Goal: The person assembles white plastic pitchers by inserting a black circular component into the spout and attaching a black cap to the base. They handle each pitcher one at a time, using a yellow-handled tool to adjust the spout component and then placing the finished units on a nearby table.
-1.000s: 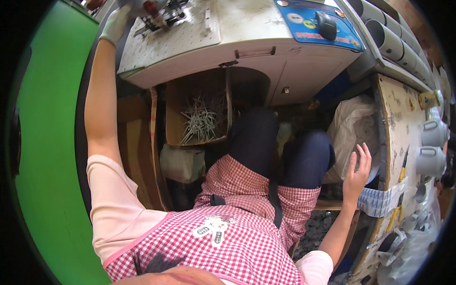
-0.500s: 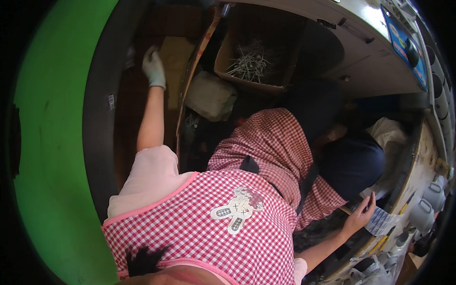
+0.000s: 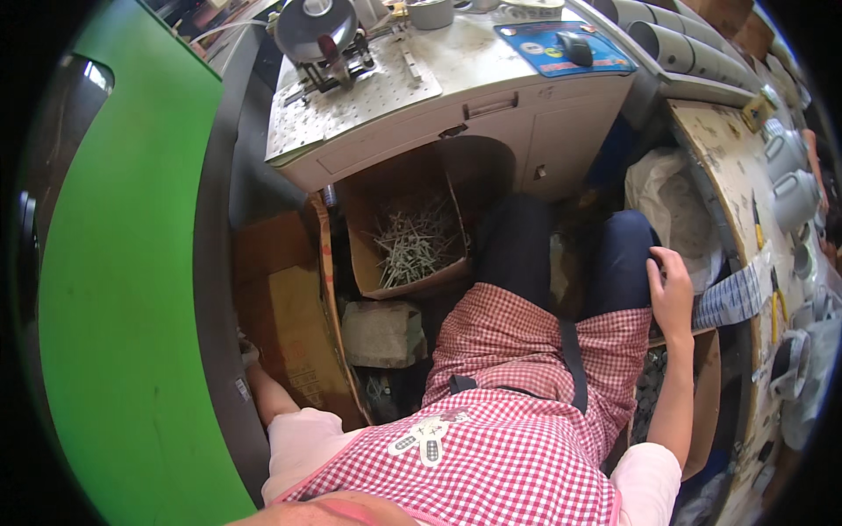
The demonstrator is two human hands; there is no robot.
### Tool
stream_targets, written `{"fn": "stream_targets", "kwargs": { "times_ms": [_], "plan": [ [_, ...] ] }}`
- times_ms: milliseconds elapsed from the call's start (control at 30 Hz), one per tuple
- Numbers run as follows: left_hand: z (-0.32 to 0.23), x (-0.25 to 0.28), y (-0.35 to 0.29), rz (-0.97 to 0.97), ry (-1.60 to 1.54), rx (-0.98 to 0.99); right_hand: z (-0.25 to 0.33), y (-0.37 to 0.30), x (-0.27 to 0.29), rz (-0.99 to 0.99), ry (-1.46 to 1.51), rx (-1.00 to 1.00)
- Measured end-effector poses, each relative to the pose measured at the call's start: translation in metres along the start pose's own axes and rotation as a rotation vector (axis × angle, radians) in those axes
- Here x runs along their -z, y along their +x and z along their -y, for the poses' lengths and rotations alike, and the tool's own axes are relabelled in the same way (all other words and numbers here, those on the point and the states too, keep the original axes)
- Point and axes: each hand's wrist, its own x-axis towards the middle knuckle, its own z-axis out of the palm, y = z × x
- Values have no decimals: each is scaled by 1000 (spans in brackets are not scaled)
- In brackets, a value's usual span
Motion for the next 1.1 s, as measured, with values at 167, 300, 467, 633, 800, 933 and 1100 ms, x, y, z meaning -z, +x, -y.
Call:
{"fn": "stream_targets", "kwargs": {
  "times_ms": [167, 300, 467, 633, 800, 933, 1100],
  "plan": [
    [8, 25, 13, -58, -6, -2, 3, 5, -14, 101, -3, 28],
    [19, 44, -1, -28, -50, 15, 5, 19, -34, 88, 28, 131],
    [27, 58, -139, 245, -165, 182, 18, 20, -52, 122, 137, 217],
    [28, 30, -374, 823, 137, -118, 32, 21, -35, 250, 530, -115],
    [3, -80, -528, 1308, 402, -610, 54, 19, -35, 379, 1041, -18],
    [11, -148, -596, 1903, 290, -1068, 70, -7, -44, 534, 1012, 101],
    [41, -153, -635, 1924, 302, -896, 69, -29, -38, 471, 826, -15]
  ]
}}
